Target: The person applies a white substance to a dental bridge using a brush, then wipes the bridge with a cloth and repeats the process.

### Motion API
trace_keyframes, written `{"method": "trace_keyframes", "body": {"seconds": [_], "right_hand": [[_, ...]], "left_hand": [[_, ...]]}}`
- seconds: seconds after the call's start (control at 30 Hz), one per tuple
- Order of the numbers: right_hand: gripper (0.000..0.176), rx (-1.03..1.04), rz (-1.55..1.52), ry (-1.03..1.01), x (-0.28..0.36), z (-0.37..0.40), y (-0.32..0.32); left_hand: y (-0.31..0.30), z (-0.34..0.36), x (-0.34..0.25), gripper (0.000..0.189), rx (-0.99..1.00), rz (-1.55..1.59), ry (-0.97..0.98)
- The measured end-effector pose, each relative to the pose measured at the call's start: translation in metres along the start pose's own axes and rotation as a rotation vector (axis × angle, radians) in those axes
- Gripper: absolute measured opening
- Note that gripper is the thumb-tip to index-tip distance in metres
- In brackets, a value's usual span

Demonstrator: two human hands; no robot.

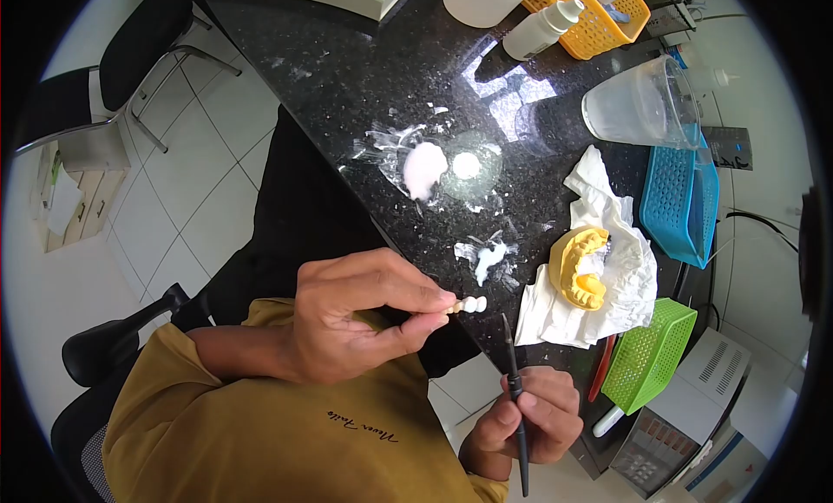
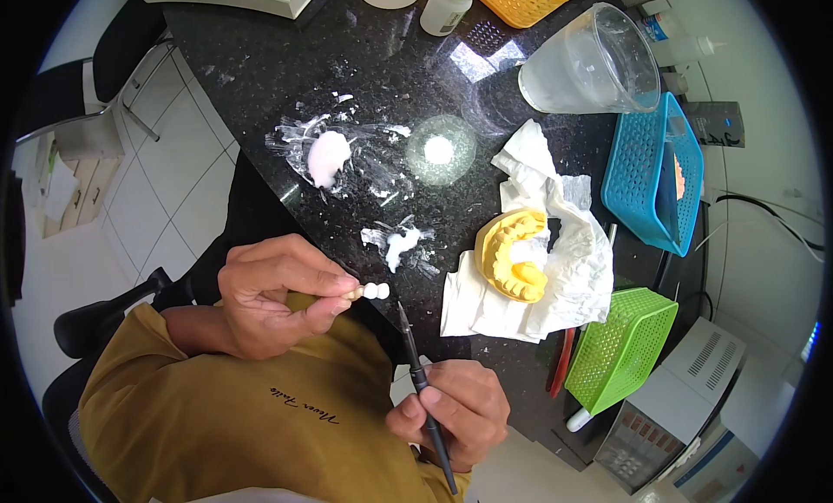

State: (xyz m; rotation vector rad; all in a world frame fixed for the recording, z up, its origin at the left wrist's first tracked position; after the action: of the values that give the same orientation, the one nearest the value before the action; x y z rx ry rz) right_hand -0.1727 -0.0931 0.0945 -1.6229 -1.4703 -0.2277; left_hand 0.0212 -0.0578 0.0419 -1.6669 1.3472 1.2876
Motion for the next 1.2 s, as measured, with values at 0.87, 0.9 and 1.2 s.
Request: {"method": "trace_keyframes", "body": {"seconds": [0.87, 0.9, 1.2], "right_hand": [[0.024, 0.028, 0.171, 0.187, -0.009, -0.007, 0.004], [0.022, 0.023, 0.170, 0.191, -0.009, -0.007, 0.004], [0.020, -0.026, 0.087, 0.248, -0.013, -0.005, 0.005]], "left_hand": [[-0.006, -0.004, -0.008, 0.023, -0.052, -0.192, 0.254], [-0.006, -0.005, -0.010, 0.024, -0.043, -0.216, 0.308], [-0.008, -0.010, -0.016, 0.026, 0.078, -0.307, 0.482]]}}
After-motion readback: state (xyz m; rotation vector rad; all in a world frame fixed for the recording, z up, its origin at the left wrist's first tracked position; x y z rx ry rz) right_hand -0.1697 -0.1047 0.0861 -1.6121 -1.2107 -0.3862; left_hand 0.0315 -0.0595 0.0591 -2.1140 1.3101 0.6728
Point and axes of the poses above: each hand's wrist, its own z-axis away from the middle knuckle, its own y-axis out of the palm, x = y × z, the point moved 5 cm from there along -z, towards the middle knuckle, and after that the axes turned 5 degrees about z, right-handed, at the moved point
